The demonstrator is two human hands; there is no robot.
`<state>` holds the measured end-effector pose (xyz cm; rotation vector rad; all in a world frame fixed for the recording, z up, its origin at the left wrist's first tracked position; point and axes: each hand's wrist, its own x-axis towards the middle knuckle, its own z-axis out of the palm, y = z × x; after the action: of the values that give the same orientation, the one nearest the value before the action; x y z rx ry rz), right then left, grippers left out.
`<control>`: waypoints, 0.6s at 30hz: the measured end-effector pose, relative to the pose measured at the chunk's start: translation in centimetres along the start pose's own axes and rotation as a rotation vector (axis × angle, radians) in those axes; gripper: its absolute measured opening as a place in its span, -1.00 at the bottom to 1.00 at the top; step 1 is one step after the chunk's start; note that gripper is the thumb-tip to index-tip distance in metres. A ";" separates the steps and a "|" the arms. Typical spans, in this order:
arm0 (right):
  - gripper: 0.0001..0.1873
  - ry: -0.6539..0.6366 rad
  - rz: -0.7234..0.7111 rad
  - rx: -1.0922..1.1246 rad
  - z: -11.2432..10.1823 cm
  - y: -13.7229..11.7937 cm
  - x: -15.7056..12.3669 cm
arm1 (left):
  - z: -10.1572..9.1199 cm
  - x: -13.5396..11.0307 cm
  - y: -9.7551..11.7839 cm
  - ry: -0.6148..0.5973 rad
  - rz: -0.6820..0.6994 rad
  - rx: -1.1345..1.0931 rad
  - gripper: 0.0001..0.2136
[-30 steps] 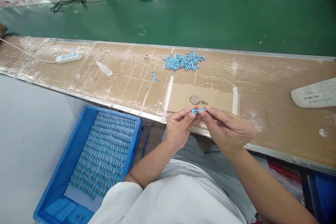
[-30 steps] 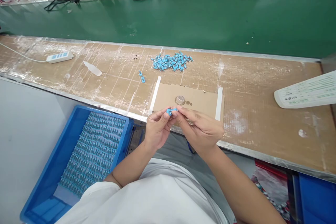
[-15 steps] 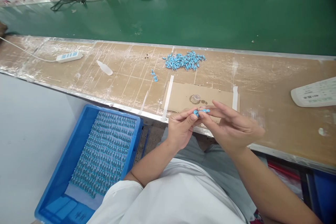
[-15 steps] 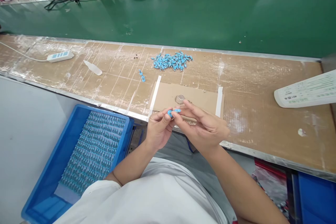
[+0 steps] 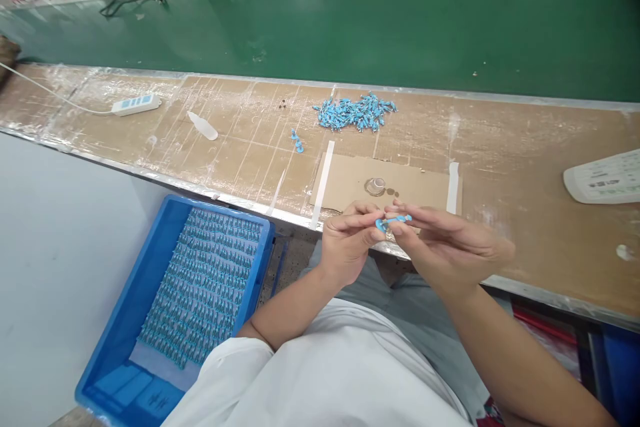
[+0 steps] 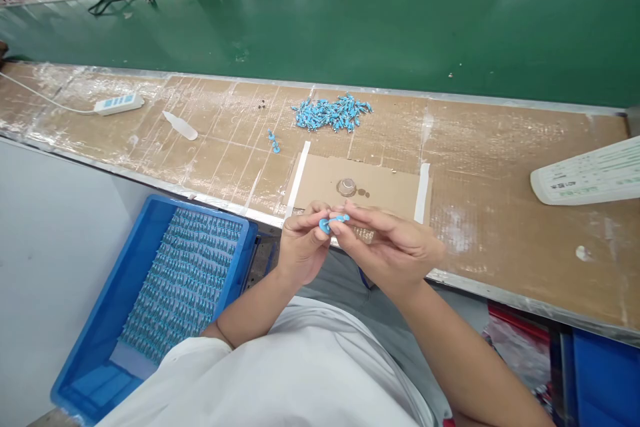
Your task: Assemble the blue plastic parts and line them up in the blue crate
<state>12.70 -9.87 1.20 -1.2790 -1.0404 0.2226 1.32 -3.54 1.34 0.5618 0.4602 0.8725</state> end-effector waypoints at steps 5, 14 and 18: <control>-0.73 -0.077 0.110 0.119 -0.3 -0.7 0.9 | -0.9 0.3 0.1 -0.081 0.016 0.049 -0.77; -0.68 -0.381 0.293 0.214 -1.9 -2.1 3.1 | -2.0 0.1 2.6 -0.276 0.199 0.434 -0.76; -0.68 -0.422 0.318 0.240 -2.1 -2.1 3.3 | -2.0 0.2 3.4 -0.389 0.353 0.600 -0.78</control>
<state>15.23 -9.86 4.84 -1.1970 -1.1178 0.8656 -1.72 -1.11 1.93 1.3686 0.2623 0.9279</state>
